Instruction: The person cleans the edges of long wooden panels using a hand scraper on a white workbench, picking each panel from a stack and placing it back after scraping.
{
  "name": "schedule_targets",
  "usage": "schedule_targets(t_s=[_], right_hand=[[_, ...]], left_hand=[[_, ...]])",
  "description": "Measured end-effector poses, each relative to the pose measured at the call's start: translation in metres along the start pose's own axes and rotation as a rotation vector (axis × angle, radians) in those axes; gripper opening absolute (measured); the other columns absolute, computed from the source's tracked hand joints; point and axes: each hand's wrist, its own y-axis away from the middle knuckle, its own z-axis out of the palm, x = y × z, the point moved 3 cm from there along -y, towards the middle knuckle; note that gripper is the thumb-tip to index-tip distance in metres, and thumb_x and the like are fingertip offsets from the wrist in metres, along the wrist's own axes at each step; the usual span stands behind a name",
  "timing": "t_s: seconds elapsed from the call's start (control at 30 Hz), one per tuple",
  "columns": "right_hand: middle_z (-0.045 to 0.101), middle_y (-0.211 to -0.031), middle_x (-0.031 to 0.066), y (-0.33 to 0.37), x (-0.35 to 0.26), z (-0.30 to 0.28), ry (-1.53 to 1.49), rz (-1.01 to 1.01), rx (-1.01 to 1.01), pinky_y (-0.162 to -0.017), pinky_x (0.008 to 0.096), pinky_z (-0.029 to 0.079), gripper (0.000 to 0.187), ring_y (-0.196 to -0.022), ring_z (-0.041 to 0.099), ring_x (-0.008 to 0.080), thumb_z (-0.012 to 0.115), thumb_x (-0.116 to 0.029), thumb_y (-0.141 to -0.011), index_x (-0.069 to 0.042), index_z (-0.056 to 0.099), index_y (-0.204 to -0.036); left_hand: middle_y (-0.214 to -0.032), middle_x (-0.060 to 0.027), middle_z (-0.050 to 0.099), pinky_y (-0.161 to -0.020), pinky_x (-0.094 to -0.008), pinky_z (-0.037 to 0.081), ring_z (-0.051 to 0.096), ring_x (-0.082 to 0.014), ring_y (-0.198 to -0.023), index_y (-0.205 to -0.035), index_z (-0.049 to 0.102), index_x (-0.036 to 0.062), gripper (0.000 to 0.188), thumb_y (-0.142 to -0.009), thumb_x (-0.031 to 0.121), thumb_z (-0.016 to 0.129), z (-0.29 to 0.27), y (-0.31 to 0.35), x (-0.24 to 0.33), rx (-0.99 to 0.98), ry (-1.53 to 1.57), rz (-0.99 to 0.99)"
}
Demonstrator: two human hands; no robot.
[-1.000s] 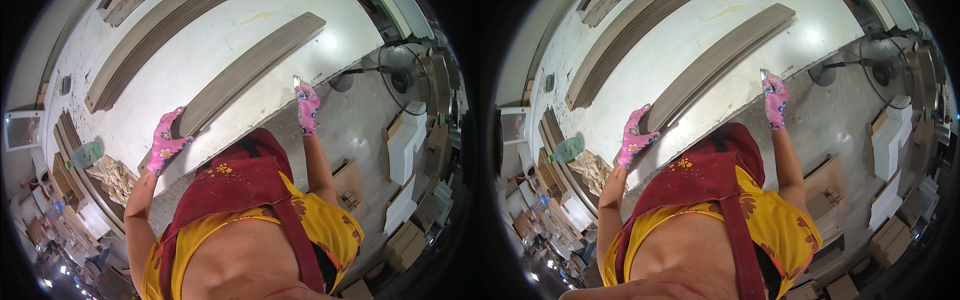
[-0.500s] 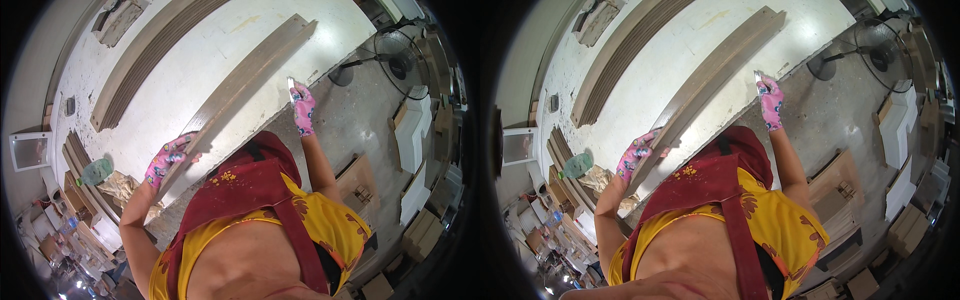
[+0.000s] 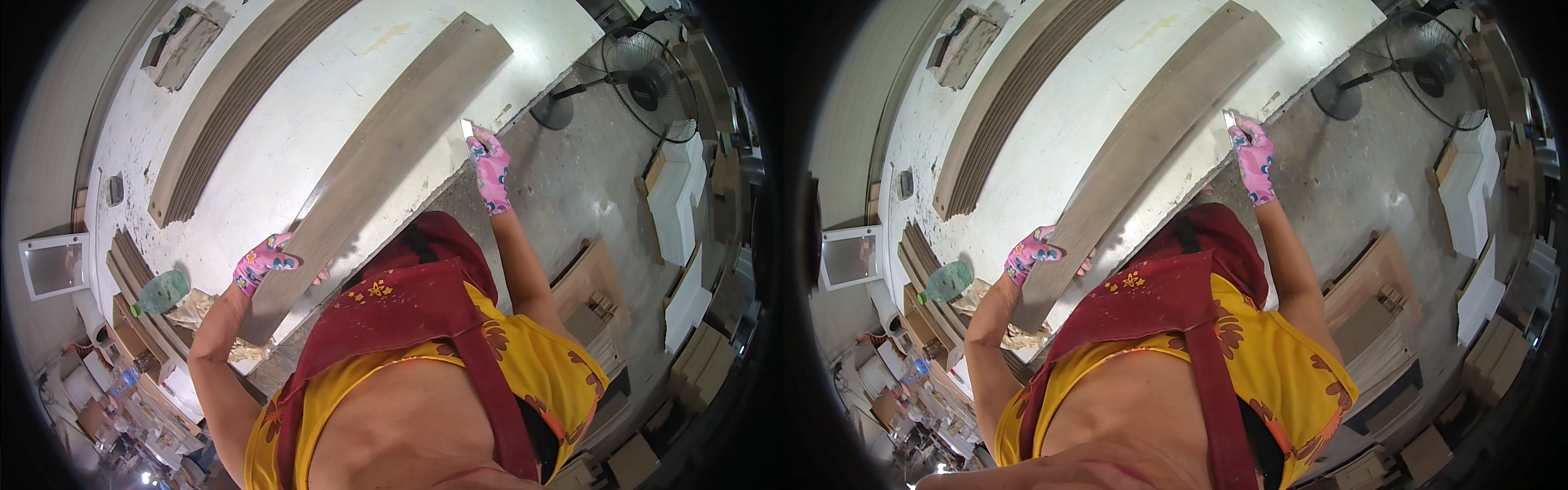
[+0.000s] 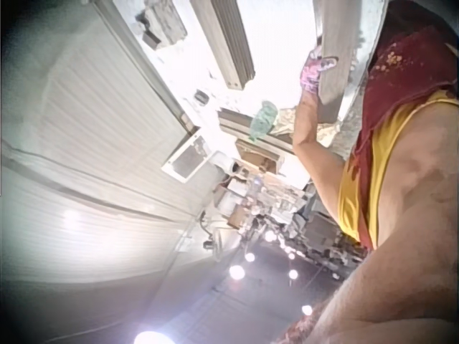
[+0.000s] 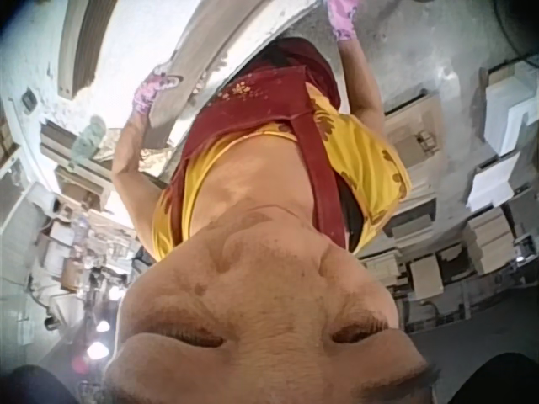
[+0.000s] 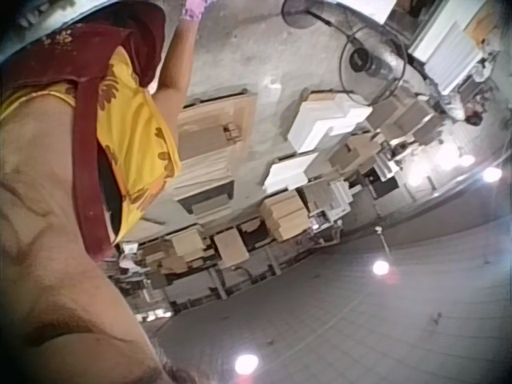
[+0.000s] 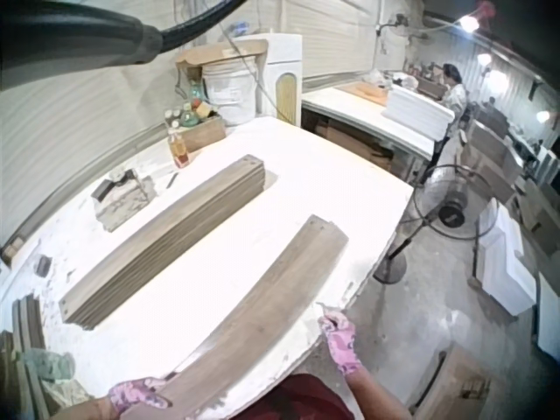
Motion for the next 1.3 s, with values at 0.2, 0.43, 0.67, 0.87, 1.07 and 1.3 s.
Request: schedule_targets(t_s=[0.2, 0.43, 0.67, 0.87, 1.07, 1.3], right_hand=[[0.063, -0.098, 0.002, 0.0, 0.0, -0.002, -0.012, -0.052, 0.007, -0.079, 0.02, 0.043, 0.022, -0.087, 0.055, 0.0081, 0.064, -0.004, -0.083, 0.0, 0.064, -0.104], [0.062, -0.093, 0.0025, 0.031, -0.046, 0.034, 0.146, -0.173, -0.03, -0.068, 0.0194, 0.045, 0.02, -0.081, 0.055, 0.0075, 0.06, -0.003, -0.086, -0.001, 0.064, -0.105], [0.055, -0.084, 0.0017, 0.096, -0.066, 0.169, 0.321, -0.587, -0.9, -0.063, 0.0326, 0.048, 0.015, -0.072, 0.056, 0.0161, 0.05, -0.015, -0.083, -0.009, 0.06, -0.093], [0.06, -0.092, 0.0062, -0.023, -0.072, 0.146, 1.318, -0.773, -0.761, -0.073, 0.0343, 0.051, 0.027, -0.084, 0.06, 0.0198, 0.048, -0.028, -0.087, -0.012, 0.058, -0.105], [0.057, -0.075, 0.0064, -0.257, -0.089, -0.016, 0.793, -0.904, 0.021, -0.064, 0.0315, 0.048, 0.013, -0.071, 0.055, 0.0177, 0.055, -0.018, -0.081, -0.005, 0.055, -0.085], [0.057, -0.089, 0.0055, -0.205, -0.062, 0.04, -0.252, -0.377, -0.708, -0.072, 0.0299, 0.046, 0.014, -0.08, 0.055, 0.017, 0.047, -0.017, -0.091, -0.005, 0.054, -0.094]], left_hand=[[-0.101, -0.026, 0.06, -0.075, -0.0434, 0.054, 0.064, -0.0357, -0.085, -0.125, 0.043, -0.0069, 0.068, -0.067, 0.016, 0.07, -0.01, 0.003, 0.002, 0.091, -0.009, 0.006], [-0.1, -0.0027, 0.064, -0.083, -0.0219, 0.042, 0.057, -0.0101, -0.093, -0.121, 0.053, 0.0001, 0.045, -0.083, 0.02, 0.063, -0.061, 0.002, -0.011, 0.441, -0.41, 0.212], [-0.143, -0.0133, 0.031, -0.112, -0.0422, 0.015, 0.023, -0.0294, -0.135, -0.138, 0.033, 0.0044, 0.083, -0.074, 0.043, 0.069, 0.004, 0.011, -0.017, 0.953, -1.456, 0.685], [-0.141, -0.0149, 0.036, -0.109, -0.0447, 0.02, 0.034, -0.0286, -0.129, -0.136, 0.035, 0.0038, 0.082, -0.068, 0.03, 0.072, -0.009, -0.005, -0.057, 1.033, -1.707, 0.627], [-0.137, -0.0135, 0.041, -0.106, -0.0447, 0.024, 0.038, -0.0278, -0.126, -0.136, 0.036, 0.0049, 0.081, -0.064, 0.02, 0.072, -0.013, -0.007, -0.054, 1.054, -1.618, 0.706], [-0.139, -0.0132, 0.04, -0.107, -0.0446, 0.024, 0.036, -0.0275, -0.128, -0.136, 0.034, 0.0039, 0.077, -0.07, 0.016, 0.071, -0.017, -0.005, -0.056, 1.042, -1.531, 0.783]])
